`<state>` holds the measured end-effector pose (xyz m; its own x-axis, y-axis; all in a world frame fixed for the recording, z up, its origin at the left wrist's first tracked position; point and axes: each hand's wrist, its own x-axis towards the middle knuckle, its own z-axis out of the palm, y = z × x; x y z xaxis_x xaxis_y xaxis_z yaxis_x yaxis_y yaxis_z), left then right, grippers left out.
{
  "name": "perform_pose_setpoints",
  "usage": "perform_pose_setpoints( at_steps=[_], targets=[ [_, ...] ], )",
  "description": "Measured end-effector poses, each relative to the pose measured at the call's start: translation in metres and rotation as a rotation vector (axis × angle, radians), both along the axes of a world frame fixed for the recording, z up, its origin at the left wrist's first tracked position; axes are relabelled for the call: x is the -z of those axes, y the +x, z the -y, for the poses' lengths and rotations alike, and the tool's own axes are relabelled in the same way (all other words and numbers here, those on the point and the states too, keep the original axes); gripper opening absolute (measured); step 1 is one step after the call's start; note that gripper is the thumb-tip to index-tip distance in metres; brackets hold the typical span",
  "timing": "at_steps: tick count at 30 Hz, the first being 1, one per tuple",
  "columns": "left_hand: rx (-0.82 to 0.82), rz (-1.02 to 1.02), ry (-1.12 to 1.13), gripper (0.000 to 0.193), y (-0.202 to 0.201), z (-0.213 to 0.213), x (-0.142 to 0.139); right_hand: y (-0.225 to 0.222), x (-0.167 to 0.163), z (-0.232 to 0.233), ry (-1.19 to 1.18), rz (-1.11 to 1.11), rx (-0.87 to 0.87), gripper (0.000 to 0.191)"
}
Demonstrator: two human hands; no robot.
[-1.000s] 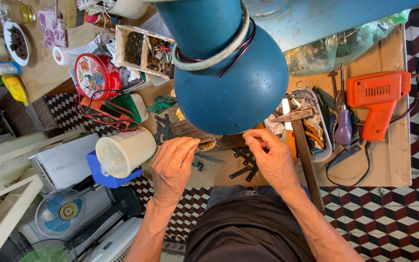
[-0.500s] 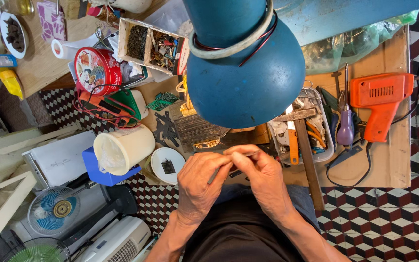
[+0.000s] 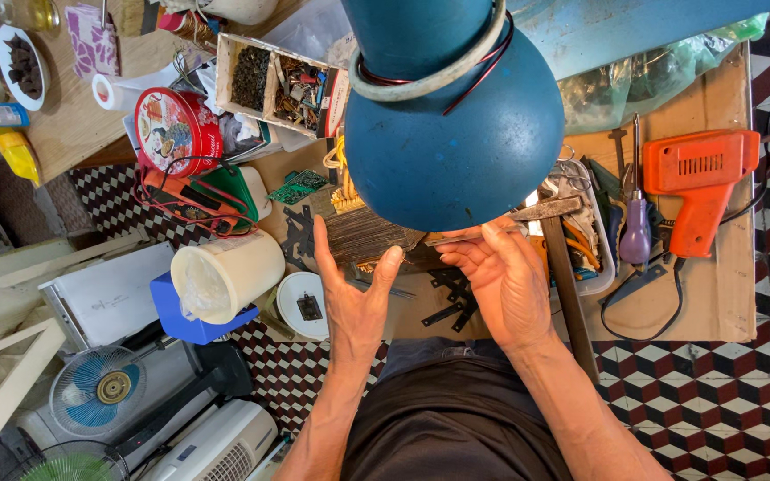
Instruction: The person works at a cluttered workbench on a transformer with a laminated steel core and copper windings. They use a hammer to tap and pry the laminated core, pull apart the core sections by hand, and manipulate the winding wires and terminal lugs, repositioning the transformer repeatedly as they separate its parts.
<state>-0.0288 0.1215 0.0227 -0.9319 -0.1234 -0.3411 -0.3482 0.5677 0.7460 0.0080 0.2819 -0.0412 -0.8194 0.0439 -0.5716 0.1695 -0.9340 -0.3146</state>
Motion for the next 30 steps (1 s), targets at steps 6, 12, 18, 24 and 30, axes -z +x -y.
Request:
perform_pose_setpoints(
  at_steps=[6, 12, 18, 24, 30],
  targets=[
    [-0.055, 0.012, 0.136, 0.109, 0.0, -0.01, 0.002, 0.001, 0.006, 0.005, -0.042, -0.016, -0.001, 0.025],
    [-0.06, 0.014, 0.181, 0.112, 0.0, -0.007, 0.006, 0.004, 0.018, 0.01, -0.068, -0.043, 0.019, 0.023],
    [-0.079, 0.052, 0.198, 0.113, 0.0, -0.008, 0.003, 0.003, 0.022, 0.009, -0.046, 0.005, -0.014, 0.025],
    [-0.08, 0.053, 0.233, 0.114, -0.002, -0.008, 0.005, 0.0, 0.019, 0.009, -0.077, 0.017, -0.004, 0.023],
    [-0.061, 0.053, 0.18, 0.113, -0.002, -0.007, 0.005, 0.0, 0.022, 0.011, -0.106, 0.034, 0.003, 0.024]
  ],
)
